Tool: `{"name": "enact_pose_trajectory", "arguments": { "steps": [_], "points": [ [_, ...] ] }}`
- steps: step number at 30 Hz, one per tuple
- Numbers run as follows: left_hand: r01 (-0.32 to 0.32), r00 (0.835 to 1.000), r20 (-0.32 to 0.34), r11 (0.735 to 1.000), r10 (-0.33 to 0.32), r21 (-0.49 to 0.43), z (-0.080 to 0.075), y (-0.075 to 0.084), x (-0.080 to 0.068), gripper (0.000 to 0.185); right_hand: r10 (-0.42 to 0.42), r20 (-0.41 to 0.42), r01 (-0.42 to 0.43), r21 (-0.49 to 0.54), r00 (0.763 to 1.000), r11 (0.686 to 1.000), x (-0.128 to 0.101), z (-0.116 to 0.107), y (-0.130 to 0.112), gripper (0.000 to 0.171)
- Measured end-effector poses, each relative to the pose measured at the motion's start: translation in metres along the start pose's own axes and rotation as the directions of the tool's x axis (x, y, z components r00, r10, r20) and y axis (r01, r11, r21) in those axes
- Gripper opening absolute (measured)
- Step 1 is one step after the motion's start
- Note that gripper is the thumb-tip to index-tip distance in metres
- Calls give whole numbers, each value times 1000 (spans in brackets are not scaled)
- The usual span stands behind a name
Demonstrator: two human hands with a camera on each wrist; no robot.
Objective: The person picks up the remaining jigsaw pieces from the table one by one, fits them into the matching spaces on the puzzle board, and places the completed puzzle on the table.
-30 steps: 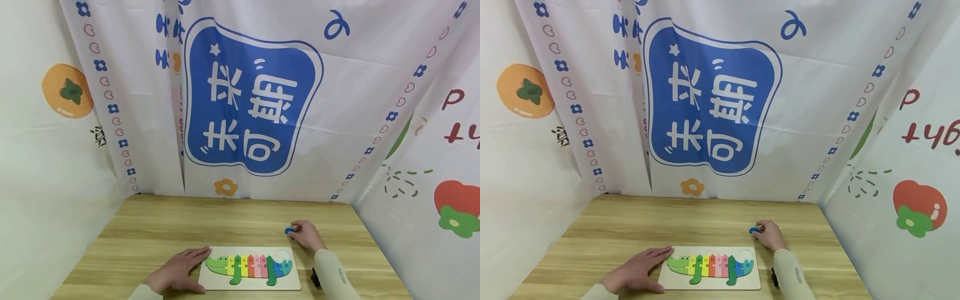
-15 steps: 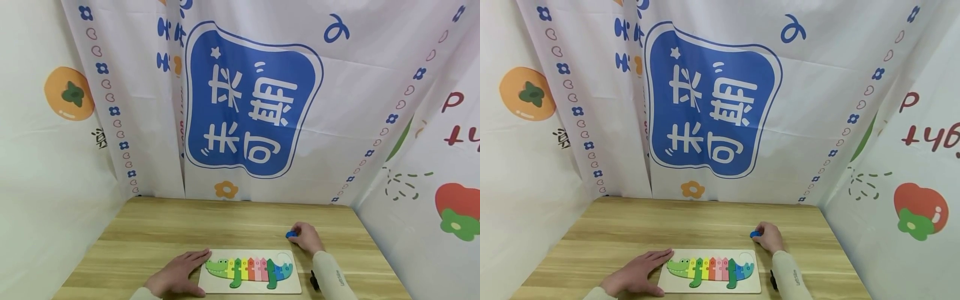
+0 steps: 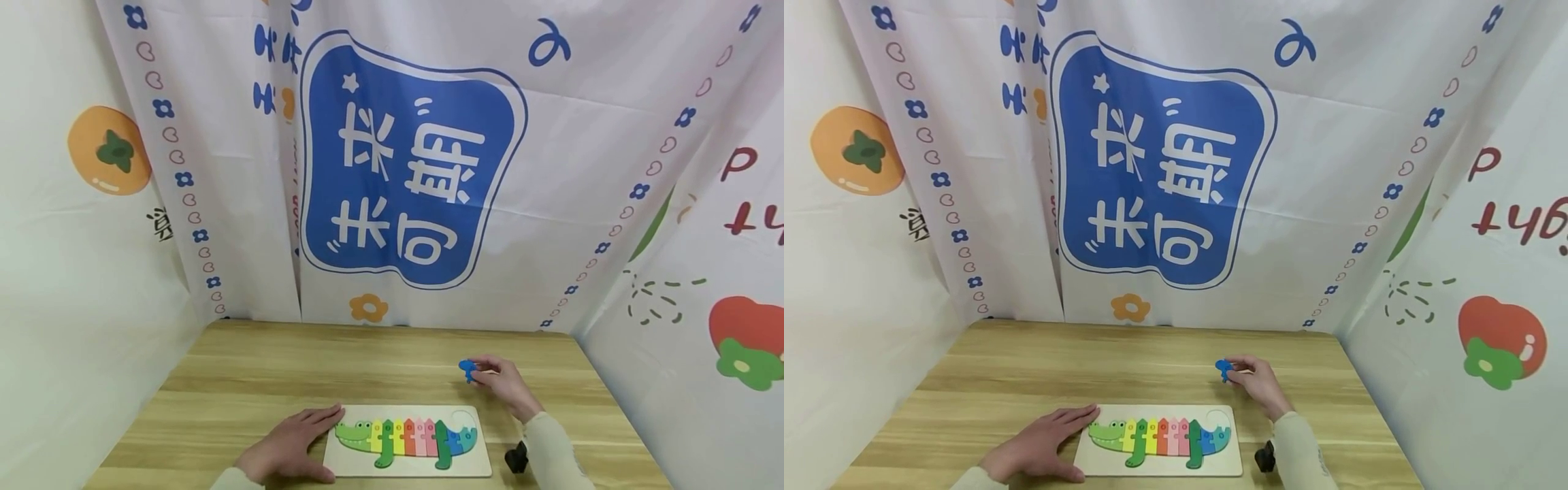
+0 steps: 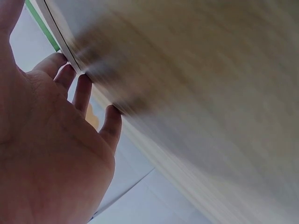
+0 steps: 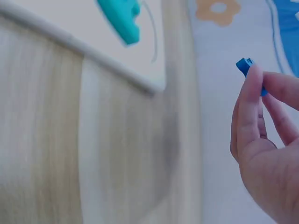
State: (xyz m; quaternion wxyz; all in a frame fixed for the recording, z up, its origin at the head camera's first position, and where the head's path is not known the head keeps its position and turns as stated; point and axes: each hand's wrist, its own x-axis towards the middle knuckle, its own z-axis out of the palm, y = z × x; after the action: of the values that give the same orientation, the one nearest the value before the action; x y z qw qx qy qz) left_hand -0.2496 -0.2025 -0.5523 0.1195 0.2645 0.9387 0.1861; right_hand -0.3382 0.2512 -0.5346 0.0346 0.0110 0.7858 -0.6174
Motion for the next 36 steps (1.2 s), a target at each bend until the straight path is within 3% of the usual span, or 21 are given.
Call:
{"name": "enact_pose_trajectory", "arguments": {
  "steps": [12, 24, 31, 36],
  "points": [
    [-5, 1000, 15, 1000, 5, 9, -2, 3, 5, 107, -92, 10, 92, -13, 996, 996, -30, -3, -35, 36],
    [-4, 1000, 11, 1000, 4, -8, -6, 5, 6, 108, -162, 84, 167, -58, 983, 984, -47, -8, -59, 40],
    [-5, 1000, 10, 1000, 5, 2, -6, 6, 3, 109, -165, 125, 172, -48, 978, 984, -48, -8, -57, 38],
    [-5, 1000, 21, 1000, 5, 0, -6, 5, -1, 108, -110, 183, 122, -59, 977, 991, -45, -7, -40, 35]
  ]
}}
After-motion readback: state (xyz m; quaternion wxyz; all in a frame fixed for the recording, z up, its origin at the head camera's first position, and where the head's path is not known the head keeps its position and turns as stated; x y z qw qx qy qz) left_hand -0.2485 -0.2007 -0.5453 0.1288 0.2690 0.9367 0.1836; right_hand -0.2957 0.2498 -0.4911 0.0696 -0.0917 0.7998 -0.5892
